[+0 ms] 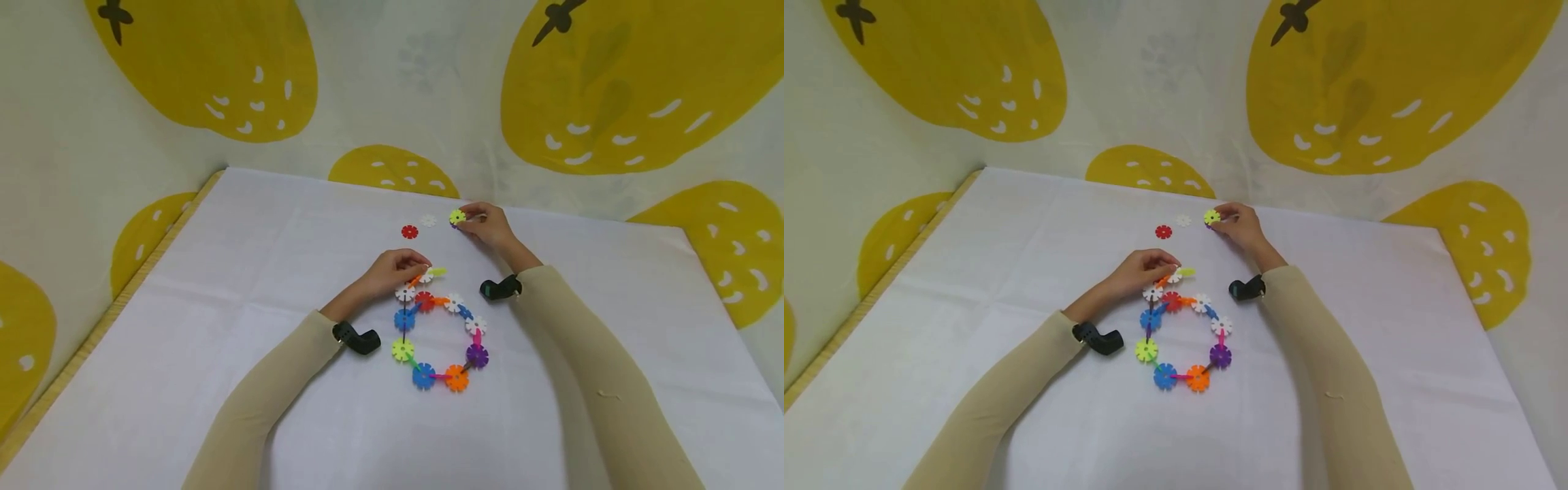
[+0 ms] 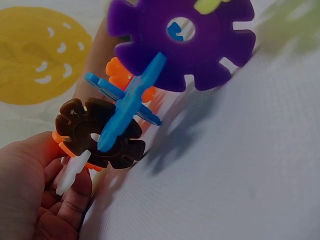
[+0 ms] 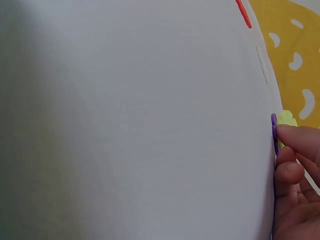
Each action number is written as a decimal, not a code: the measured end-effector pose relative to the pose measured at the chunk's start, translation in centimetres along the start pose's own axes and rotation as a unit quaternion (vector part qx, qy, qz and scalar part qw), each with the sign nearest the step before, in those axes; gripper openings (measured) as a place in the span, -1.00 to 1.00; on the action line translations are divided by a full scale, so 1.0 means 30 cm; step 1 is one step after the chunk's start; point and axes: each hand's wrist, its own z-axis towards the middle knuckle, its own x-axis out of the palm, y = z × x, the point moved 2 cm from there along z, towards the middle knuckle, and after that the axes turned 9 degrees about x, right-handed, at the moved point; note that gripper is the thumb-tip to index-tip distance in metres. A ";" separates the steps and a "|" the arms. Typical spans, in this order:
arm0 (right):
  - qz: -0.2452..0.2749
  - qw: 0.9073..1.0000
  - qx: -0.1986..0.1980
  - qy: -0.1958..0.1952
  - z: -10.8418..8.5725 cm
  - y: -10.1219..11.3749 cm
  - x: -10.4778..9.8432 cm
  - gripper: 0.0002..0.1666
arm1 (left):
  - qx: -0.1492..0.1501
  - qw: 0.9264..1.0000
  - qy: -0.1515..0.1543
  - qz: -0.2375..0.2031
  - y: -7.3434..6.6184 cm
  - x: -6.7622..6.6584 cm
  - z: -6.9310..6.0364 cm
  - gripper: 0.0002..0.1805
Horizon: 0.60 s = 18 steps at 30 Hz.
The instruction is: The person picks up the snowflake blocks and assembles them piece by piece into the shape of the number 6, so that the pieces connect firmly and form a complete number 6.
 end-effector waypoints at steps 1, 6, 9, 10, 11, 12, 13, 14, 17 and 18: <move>0.001 1.000 -0.001 0.003 -0.002 -0.002 -0.001 -0.49 | -0.001 1.000 -0.001 0.000 0.001 0.001 0.001 -0.73; -0.006 1.000 -0.020 0.015 -0.009 -0.011 -0.001 -0.50 | -0.006 1.000 -0.006 0.001 0.011 0.004 0.009 -0.73; -0.013 0.999 -0.028 0.024 -0.015 -0.014 0.001 -0.51 | -0.009 1.000 -0.008 0.000 0.017 0.003 0.014 -0.73; -0.017 0.999 -0.032 0.028 -0.018 -0.015 0.002 -0.52 | -0.010 1.000 -0.009 0.000 0.019 0.002 0.016 -0.73; -0.020 0.999 -0.037 0.032 -0.022 -0.015 0.002 -0.52 | -0.010 1.000 -0.009 0.000 0.022 0.002 0.017 -0.73; -0.020 0.998 -0.041 0.037 -0.026 -0.015 0.001 -0.52 | -0.010 1.000 -0.009 0.000 0.025 0.001 0.019 -0.73; -0.021 0.998 -0.046 0.041 -0.031 -0.015 0.001 -0.51 | -0.010 1.000 -0.010 0.000 0.027 -0.001 0.021 -0.72; -0.020 0.998 -0.049 0.044 -0.034 -0.016 0.002 -0.52 | -0.010 1.000 -0.011 0.001 0.028 -0.002 0.021 -0.72; -0.023 0.997 -0.053 0.051 -0.050 -0.014 0.002 -0.54 | -0.007 1.000 -0.010 0.002 0.031 -0.006 0.024 -0.72; -0.021 0.997 -0.050 0.052 -0.054 -0.014 0.001 -0.56 | -0.005 1.000 -0.008 0.002 0.031 -0.008 0.024 -0.72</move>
